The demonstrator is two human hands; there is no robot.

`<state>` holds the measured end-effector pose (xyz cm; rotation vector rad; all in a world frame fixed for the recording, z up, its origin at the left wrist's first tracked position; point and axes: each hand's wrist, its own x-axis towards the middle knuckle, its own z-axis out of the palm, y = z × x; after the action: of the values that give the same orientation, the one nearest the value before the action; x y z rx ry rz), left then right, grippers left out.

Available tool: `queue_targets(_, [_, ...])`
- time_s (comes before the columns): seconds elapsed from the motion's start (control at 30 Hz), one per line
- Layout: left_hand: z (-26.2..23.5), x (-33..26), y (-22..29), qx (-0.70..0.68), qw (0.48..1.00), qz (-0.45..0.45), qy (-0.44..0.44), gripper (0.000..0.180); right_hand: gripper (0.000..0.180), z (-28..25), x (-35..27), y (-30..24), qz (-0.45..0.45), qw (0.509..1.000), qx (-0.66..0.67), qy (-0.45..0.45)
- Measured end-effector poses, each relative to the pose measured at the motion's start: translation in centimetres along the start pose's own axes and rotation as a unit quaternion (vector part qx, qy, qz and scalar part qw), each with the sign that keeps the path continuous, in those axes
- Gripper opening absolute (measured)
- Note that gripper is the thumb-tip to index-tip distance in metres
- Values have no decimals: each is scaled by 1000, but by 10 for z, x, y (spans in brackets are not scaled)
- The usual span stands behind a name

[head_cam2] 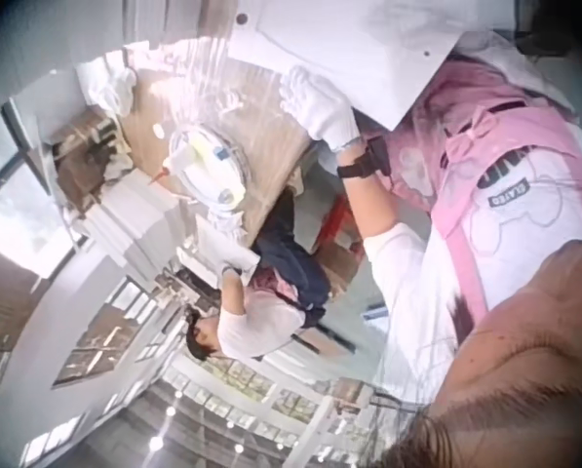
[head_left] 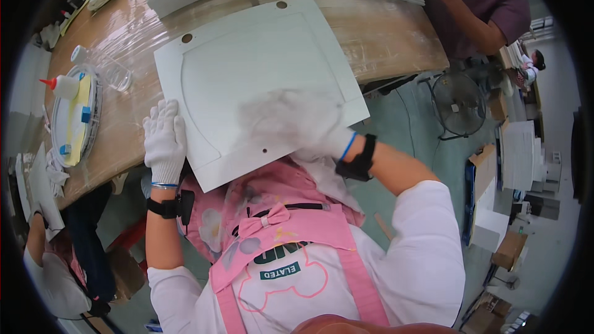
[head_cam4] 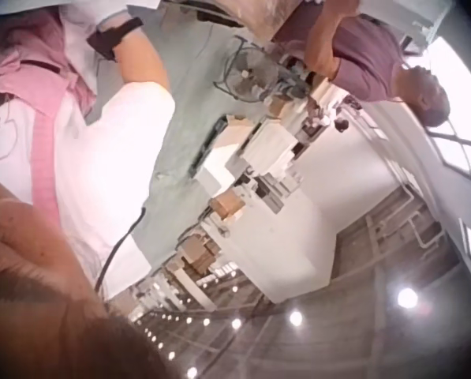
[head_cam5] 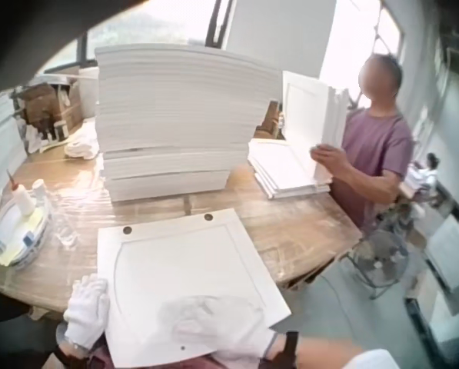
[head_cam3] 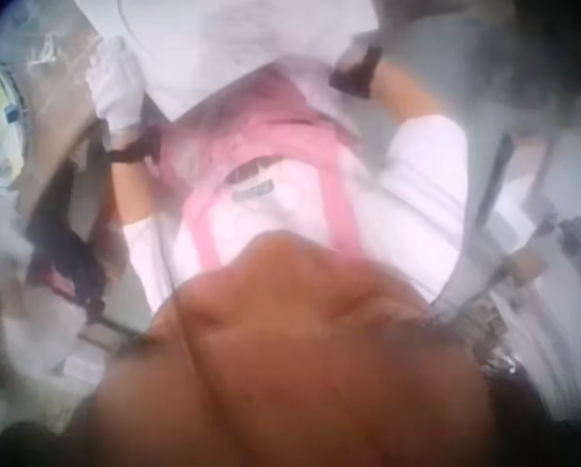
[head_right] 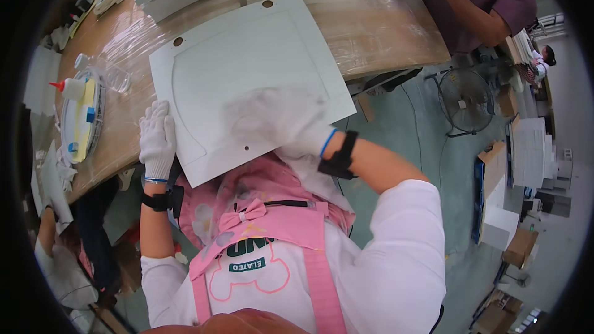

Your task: Cleaning and inspecting cabinet doors at a factory workbench using a scraper and cloth.

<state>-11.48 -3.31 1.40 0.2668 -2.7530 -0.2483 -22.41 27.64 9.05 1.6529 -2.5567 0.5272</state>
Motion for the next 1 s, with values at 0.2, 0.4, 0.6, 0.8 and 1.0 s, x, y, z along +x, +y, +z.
queue_targets(0.2, [2, 6, 0, -8, 1000, 7, -6, 39, 41, -50, -105, 125, 383, 878, -275, -76])
queue_targets(0.4, [4, -3, -9, -18, 1000, -11, -10, 42, 46, -46, -50, 39, 151, 978, -90, 114])
queue_targets(0.6, [3, 2, -8, -8, 1000, -12, -26, 44, 52, -21, -47, 45, 4, 998, -67, -13])
queue_targets(0.8, [3, 3, -7, -22, 999, -20, -25, 45, 43, -47, -117, 152, 319, 913, -253, 15])
queue_targets(1.0, [-8, -14, 3, -31, 999, -7, 10, 41, 38, -76, -132, 158, 399, 871, -261, 118])
